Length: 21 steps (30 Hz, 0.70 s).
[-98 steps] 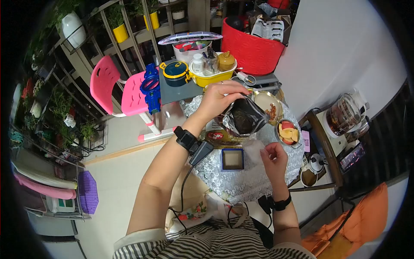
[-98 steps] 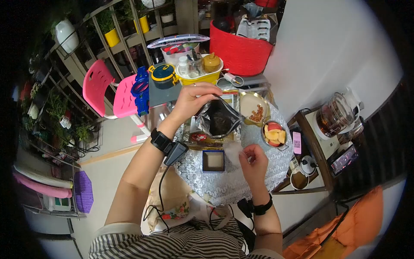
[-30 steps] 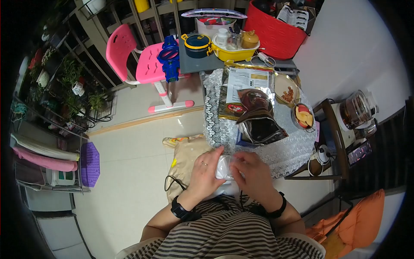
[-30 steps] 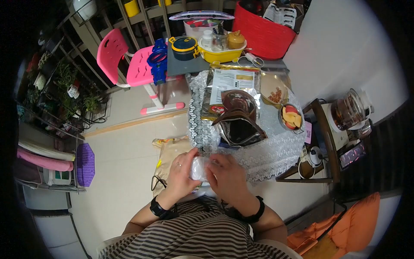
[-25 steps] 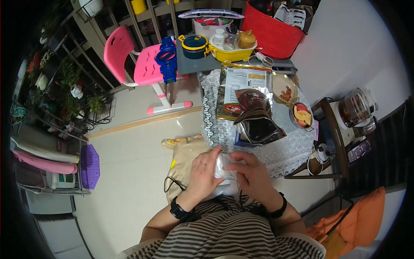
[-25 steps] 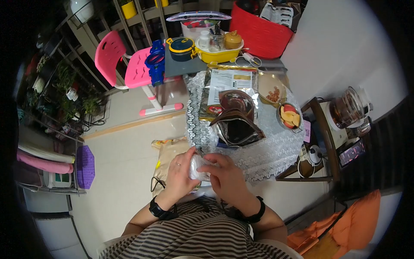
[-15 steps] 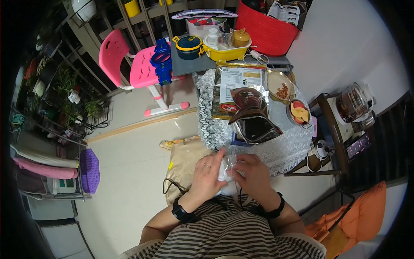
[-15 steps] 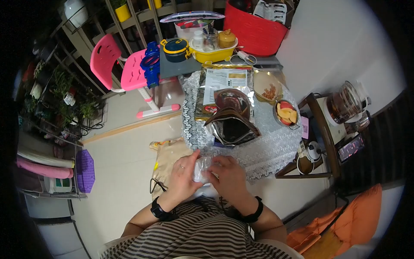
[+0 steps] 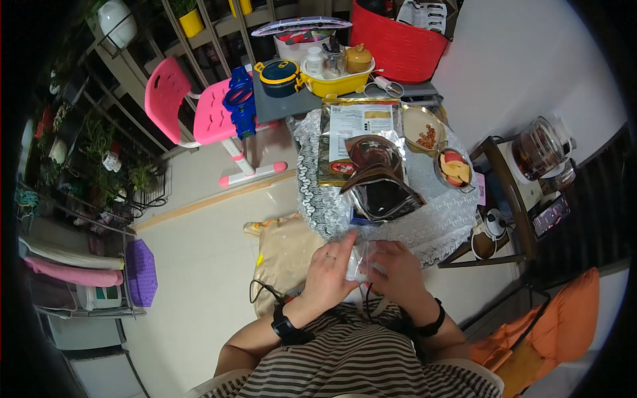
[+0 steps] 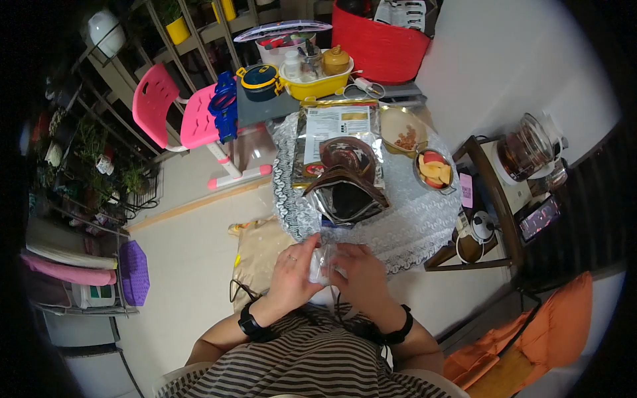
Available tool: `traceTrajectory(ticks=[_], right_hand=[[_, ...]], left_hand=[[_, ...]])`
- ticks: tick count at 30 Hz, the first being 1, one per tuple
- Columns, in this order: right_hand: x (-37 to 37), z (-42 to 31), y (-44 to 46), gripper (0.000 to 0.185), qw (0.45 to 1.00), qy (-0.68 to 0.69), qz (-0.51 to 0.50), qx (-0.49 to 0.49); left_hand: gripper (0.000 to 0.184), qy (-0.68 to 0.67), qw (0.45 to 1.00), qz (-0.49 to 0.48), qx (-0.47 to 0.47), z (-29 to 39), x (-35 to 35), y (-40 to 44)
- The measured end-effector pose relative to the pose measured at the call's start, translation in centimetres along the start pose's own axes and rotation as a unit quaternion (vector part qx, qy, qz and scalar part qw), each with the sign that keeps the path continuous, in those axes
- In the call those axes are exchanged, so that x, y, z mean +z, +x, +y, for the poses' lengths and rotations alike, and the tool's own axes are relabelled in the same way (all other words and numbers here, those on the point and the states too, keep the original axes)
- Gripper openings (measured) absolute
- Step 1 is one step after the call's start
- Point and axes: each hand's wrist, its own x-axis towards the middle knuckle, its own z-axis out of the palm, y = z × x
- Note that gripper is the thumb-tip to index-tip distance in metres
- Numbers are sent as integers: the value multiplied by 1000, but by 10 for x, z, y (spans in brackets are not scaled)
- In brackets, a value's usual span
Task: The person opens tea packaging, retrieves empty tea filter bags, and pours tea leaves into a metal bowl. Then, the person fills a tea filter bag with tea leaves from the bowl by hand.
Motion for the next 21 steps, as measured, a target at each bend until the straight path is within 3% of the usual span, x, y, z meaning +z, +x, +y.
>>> traceTrajectory(ticks=[4,9,16,18,21], right_hand=[[-5,8,-8,19,999,-8,-30,37],[-25,23,-11,13,998,7,40,47],[-49,57,-7,13,991,18,94,94],[-52,68,-7,13,991,-43,65,112],[-60,73,-5,11,992,-8,2,127]], left_hand=[[103,4,1000,-4,25,6,9,6],[106,-14,999,-32,30,17,33,18],[105,-163,986,-27,13,32,73,51],[104,-184,982,-31,26,33,84,55],[104,-157,986,-43,36,32,100,60]])
